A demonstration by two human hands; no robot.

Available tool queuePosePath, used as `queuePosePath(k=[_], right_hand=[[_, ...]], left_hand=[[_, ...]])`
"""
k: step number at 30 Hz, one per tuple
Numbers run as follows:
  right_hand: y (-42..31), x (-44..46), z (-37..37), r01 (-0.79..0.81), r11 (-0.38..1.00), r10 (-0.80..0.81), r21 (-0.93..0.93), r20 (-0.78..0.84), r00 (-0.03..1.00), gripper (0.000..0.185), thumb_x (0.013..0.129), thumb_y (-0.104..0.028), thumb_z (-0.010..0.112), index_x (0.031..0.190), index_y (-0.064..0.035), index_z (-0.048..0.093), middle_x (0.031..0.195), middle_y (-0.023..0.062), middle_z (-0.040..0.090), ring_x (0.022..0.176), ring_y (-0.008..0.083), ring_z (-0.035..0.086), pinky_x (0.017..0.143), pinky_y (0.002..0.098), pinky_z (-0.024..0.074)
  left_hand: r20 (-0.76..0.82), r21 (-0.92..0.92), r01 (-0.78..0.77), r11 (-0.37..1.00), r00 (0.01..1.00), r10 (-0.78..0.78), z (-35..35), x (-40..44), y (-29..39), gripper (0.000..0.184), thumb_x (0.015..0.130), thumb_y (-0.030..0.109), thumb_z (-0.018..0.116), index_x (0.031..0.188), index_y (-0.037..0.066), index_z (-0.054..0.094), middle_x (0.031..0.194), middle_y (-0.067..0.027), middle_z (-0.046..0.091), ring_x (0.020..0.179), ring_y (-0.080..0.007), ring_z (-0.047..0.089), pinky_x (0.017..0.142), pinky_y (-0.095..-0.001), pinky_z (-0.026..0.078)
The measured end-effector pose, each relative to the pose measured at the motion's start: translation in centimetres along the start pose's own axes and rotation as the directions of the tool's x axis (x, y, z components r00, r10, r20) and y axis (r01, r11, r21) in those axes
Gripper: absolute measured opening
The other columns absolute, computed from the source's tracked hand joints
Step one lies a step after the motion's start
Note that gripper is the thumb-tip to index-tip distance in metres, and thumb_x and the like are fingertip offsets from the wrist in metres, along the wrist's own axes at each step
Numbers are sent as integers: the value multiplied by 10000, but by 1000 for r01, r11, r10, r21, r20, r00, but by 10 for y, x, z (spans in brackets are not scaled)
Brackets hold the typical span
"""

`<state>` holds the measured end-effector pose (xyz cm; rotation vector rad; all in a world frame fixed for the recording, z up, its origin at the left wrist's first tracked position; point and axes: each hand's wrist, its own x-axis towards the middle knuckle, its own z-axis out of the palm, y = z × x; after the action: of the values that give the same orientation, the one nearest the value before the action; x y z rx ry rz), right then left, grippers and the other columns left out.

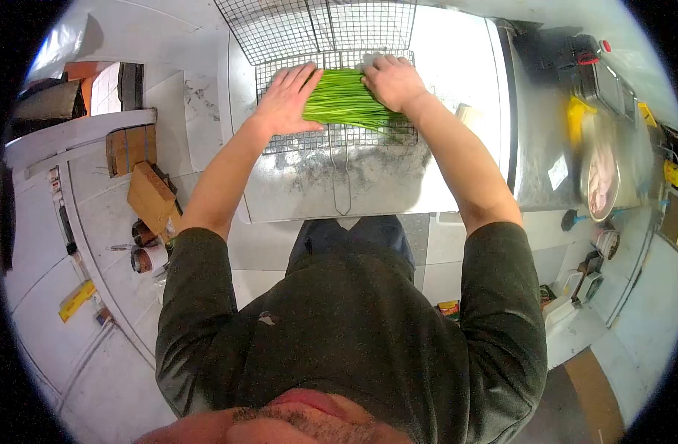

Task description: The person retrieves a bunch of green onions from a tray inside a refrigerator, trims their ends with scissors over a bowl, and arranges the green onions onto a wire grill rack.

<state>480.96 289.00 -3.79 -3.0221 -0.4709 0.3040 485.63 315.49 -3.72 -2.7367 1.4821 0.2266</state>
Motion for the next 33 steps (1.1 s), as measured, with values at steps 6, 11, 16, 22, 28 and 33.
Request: queuePosePath(k=[6, 11, 16, 22, 28, 33], right_hand=[[-10, -8, -7, 112, 993, -118, -40, -175, 977, 740, 871, -595, 487, 1418, -112, 364, 1401, 168, 403, 1284, 342, 400, 1086, 457, 303], [-16, -10, -19, 190, 972, -183, -142, 62, 981, 1124, 664, -797, 575, 1506, -172, 171, 1523, 185, 209, 1408, 374, 200, 1175, 487, 142], [-16, -16, -18, 201, 960, -189, -192, 80, 979, 1140, 658, -757, 623, 1514, -185, 133, 1530, 177, 190, 1415, 368, 179, 1169, 512, 134], [-15, -14, -10, 221, 960, -203, -170, 119, 972, 1125, 677, -715, 641, 1509, -146, 139, 1506, 174, 244, 1401, 362, 217, 1161, 516, 153], [-13, -14, -6, 250, 953, -240, -169, 74, 968, 1065, 724, -667, 628, 1504, -124, 147, 1482, 176, 284, 1389, 333, 256, 1159, 517, 166], [-10, -14, -3, 251, 957, -248, -145, 45, 968, 1041, 746, -668, 596, 1500, -108, 148, 1481, 165, 293, 1387, 314, 264, 1164, 511, 165]], left_hand=[[15, 35, 19, 999, 1000, -19, 0, -3, 4, 1116, 684, 704, 649, 1470, 37, 221, 1521, -151, 219, 1396, -310, 230, 1161, -465, 173], [-65, -40, 14, 999, 998, -17, -6, -5, 1, 1111, 668, 695, 671, 1457, 31, 257, 1512, -158, 244, 1393, -319, 245, 1162, -485, 164], [-248, -159, -51, 986, 969, 10, -8, -24, -25, 1070, 679, 668, 679, 1417, -18, 317, 1490, -183, 281, 1400, -325, 249, 1170, -502, 140], [-65, -79, -29, 996, 998, 23, 6, -22, 1, 972, 744, 599, 661, 1405, -29, 321, 1501, -178, 261, 1419, -305, 208, 1175, -492, 128], [-89, -204, 28, 978, 995, -47, -5, -17, -6, 1015, 696, 594, 698, 1412, -13, 312, 1490, -168, 281, 1411, -297, 221, 1177, -478, 126], [-109, -136, 4, 991, 994, -19, 16, -12, -7, 1088, 652, 623, 722, 1423, -3, 278, 1483, -170, 290, 1412, -305, 219, 1174, -493, 129]])
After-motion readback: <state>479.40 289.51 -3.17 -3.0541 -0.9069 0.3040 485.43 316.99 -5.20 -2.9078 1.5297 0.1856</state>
